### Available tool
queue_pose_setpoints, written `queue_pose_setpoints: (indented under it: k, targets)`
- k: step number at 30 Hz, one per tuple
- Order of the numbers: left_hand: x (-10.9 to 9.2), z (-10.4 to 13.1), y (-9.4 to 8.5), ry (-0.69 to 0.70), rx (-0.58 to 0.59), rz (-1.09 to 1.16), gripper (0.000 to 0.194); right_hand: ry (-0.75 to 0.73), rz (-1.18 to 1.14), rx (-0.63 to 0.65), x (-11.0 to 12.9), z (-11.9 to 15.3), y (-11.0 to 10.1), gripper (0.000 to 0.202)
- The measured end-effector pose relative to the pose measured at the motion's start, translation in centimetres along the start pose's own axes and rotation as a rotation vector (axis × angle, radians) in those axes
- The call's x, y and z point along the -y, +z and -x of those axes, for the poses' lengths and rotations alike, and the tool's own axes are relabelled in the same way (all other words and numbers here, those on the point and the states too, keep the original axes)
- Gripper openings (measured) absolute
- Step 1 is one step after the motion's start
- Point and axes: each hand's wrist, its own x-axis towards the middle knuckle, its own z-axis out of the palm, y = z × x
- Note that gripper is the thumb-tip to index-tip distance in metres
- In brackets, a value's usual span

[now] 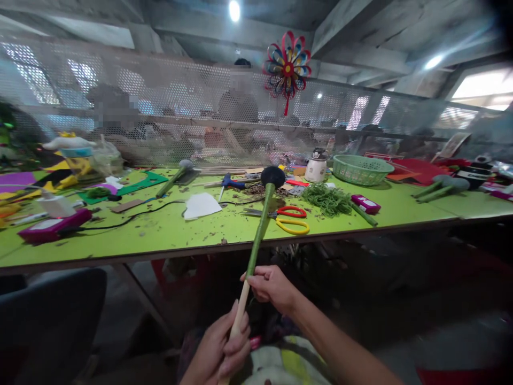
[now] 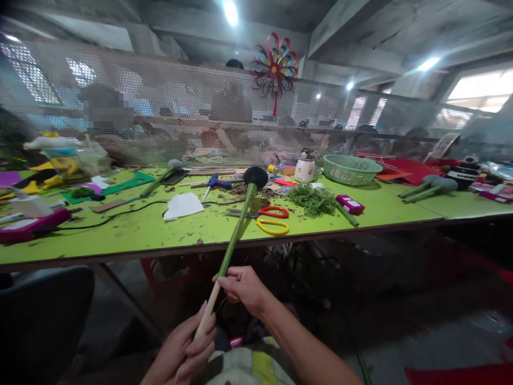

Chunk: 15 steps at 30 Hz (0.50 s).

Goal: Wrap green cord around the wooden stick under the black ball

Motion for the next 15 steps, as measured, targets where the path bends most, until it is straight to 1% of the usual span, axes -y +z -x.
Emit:
queue_pose_setpoints:
  k: [1,2,4,6,7,8,9,10,13,15]
  targets:
    - [0.0,-0.1,-0.1,0.000,-0.005,-0.022,0.046,-0.003,0.005,-0.016,0.0,0.0,0.1,0.031]
    - [0.0,-0.2,-0.2,0.008,-0.041,-0.074,0.047,-0.009,0.016,-0.042,-0.1,0.0,0.3,0.030]
    - [0.2,-0.5,-0.5,0.070,-0.192,-0.259,0.051,-0.025,0.055,-0.121,-0.2,-0.1,0.6,0.030]
    - [0.4,-0.9,-0.8,0.182,-0.358,-0.468,0.053,-0.035,0.102,-0.199,-0.3,-0.2,0.9,0.034]
    - [0.4,-1.0,-0.9,0.235,-0.406,-0.539,0.053,-0.038,0.121,-0.227,-0.3,-0.3,1.1,0.036]
    - [0.5,-1.0,-1.0,0.268,-0.420,-0.573,0.053,-0.039,0.131,-0.243,-0.3,-0.3,1.2,0.038]
    - [0.5,-1.0,-1.1,0.276,-0.402,-0.561,0.052,-0.039,0.128,-0.241,-0.4,-0.4,1.2,0.038]
    - [0.5,-0.9,-1.1,0.254,-0.354,-0.509,0.052,-0.037,0.111,-0.222,-0.4,-0.4,1.2,0.037]
    - [0.3,-0.6,-1.0,0.108,-0.121,-0.243,0.049,-0.032,0.015,-0.113,-0.3,-0.2,0.9,0.032]
    - [0.2,-0.6,-1.1,0.034,0.022,-0.089,0.045,-0.023,-0.034,-0.052,-0.2,0.0,0.7,0.030]
